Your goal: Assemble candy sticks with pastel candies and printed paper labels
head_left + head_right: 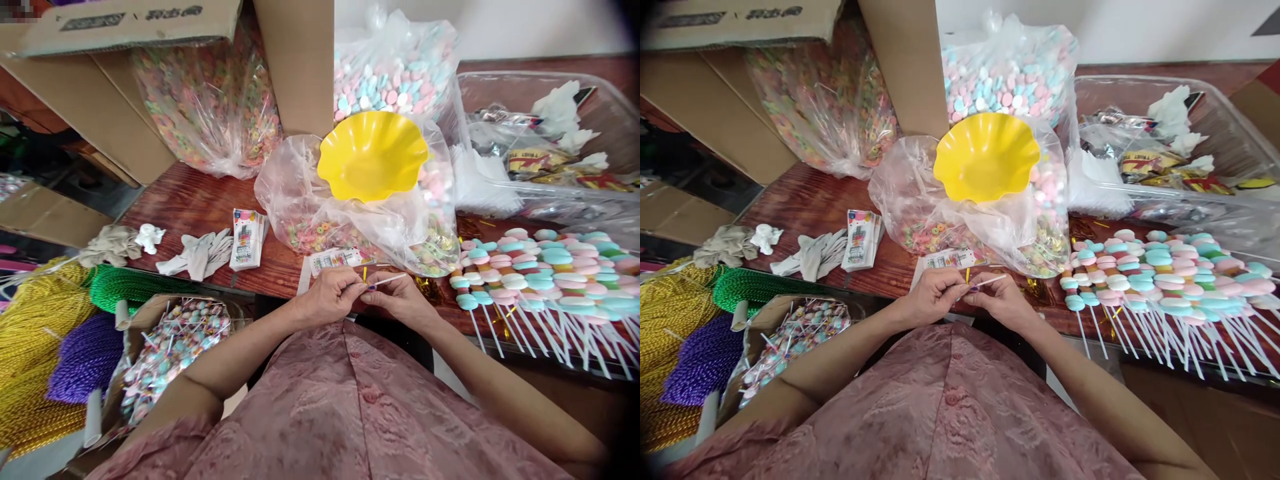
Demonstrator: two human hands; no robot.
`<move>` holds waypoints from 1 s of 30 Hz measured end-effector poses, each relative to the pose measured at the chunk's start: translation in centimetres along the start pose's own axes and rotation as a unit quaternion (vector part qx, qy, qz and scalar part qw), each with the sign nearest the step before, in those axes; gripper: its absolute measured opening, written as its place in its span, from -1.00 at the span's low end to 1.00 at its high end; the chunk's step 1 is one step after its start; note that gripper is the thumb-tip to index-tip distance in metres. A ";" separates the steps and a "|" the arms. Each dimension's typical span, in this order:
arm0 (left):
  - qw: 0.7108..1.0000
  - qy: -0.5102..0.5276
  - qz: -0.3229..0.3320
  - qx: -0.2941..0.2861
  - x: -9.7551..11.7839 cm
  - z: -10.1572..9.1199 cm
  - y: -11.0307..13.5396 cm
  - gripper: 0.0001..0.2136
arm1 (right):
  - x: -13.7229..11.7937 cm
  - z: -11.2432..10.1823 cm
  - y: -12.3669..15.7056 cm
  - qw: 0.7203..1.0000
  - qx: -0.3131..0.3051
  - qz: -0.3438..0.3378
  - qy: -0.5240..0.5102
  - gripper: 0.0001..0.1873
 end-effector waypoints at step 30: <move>0.829 0.348 -0.253 -0.357 -1.0 -2.7 0.4 -0.70 | -5.6 1.8 3.1 0.718 -0.013 -0.477 0.507 -0.77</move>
Point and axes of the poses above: each hand's wrist, its own y-axis away from the middle knuckle, its own z-axis out of the palm, x = y × z, the point moved 2 cm from there along -y, towards the middle knuckle, and after that the axes turned 10 degrees about y, right-handed, at the moved point
